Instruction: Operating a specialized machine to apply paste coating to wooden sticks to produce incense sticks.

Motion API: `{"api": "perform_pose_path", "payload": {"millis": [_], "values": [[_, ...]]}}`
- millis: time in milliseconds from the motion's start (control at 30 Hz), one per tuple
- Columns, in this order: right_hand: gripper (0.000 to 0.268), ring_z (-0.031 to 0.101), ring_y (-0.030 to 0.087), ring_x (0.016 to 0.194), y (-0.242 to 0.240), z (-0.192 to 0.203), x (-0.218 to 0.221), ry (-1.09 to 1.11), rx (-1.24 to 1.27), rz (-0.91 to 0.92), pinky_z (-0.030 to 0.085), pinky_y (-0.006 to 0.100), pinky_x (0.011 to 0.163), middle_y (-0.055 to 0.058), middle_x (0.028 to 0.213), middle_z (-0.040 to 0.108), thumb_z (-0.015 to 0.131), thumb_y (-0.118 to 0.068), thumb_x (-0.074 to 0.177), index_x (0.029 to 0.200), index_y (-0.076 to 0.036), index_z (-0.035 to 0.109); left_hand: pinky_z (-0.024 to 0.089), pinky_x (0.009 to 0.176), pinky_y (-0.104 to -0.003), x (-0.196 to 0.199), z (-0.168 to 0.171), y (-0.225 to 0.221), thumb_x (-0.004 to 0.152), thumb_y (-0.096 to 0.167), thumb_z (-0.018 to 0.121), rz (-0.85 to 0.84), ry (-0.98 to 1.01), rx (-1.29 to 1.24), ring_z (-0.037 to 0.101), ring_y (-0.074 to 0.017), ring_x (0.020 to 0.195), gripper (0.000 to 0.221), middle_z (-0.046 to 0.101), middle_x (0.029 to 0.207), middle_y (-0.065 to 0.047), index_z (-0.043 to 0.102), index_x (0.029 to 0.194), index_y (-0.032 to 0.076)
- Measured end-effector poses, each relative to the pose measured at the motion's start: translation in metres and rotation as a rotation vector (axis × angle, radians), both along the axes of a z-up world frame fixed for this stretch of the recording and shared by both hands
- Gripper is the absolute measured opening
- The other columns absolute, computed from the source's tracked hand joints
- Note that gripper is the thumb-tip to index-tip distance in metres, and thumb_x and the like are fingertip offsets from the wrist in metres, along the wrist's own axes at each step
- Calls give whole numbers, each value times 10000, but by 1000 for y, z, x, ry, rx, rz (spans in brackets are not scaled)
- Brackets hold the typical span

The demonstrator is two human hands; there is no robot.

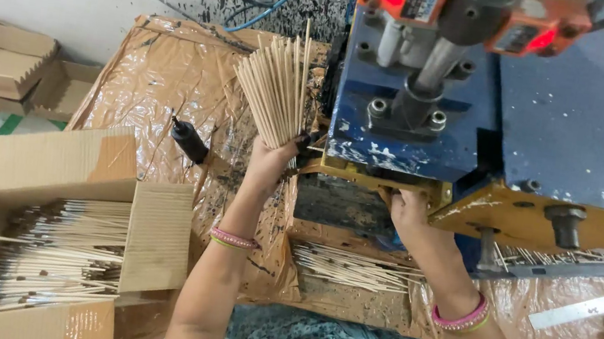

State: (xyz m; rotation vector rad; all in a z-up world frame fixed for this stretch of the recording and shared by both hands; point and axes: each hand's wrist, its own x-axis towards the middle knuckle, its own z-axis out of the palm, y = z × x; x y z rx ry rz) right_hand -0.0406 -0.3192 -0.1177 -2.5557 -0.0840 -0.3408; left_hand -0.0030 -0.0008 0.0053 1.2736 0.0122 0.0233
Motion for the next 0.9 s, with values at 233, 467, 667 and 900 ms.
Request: {"api": "perform_pose_path", "payload": {"millis": [233,467,667,900], "values": [[167,652,332,833,7,94,-30,-449,84,247,496,393,765,157,930,690,638,-38,967,1122,-31,697,560,628,-279,-30,-13,0,912,-39,642,57,-207,22,633,-142,773,112,663,953,-88,656,1024,-34],[156,651,271,976,-87,122,-146,-157,-137,-389,515,404,914,132,965,686,660,-185,960,962,-38,714,460,507,-243,-115,-67,34,873,-117,600,262,-97,120,592,-135,672,280,705,1027,-137,636,1145,-66],[327,618,262,898,-45,141,-162,-270,168,-197,511,375,793,139,1036,689,674,-11,856,1183,-7,672,621,762,-321,-153,-112,25,833,-106,574,-21,-278,88,697,-196,937,328,679,1108,-109,627,1150,-44],[249,600,46,888,16,121,-102,36,1061,363,505,225,803,-24,981,675,668,54,951,1181,-40,672,535,959,-316,-140,10,3,730,-136,674,-315,-380,313,651,-217,1114,509,685,1198,-116,632,1226,-31]]}}
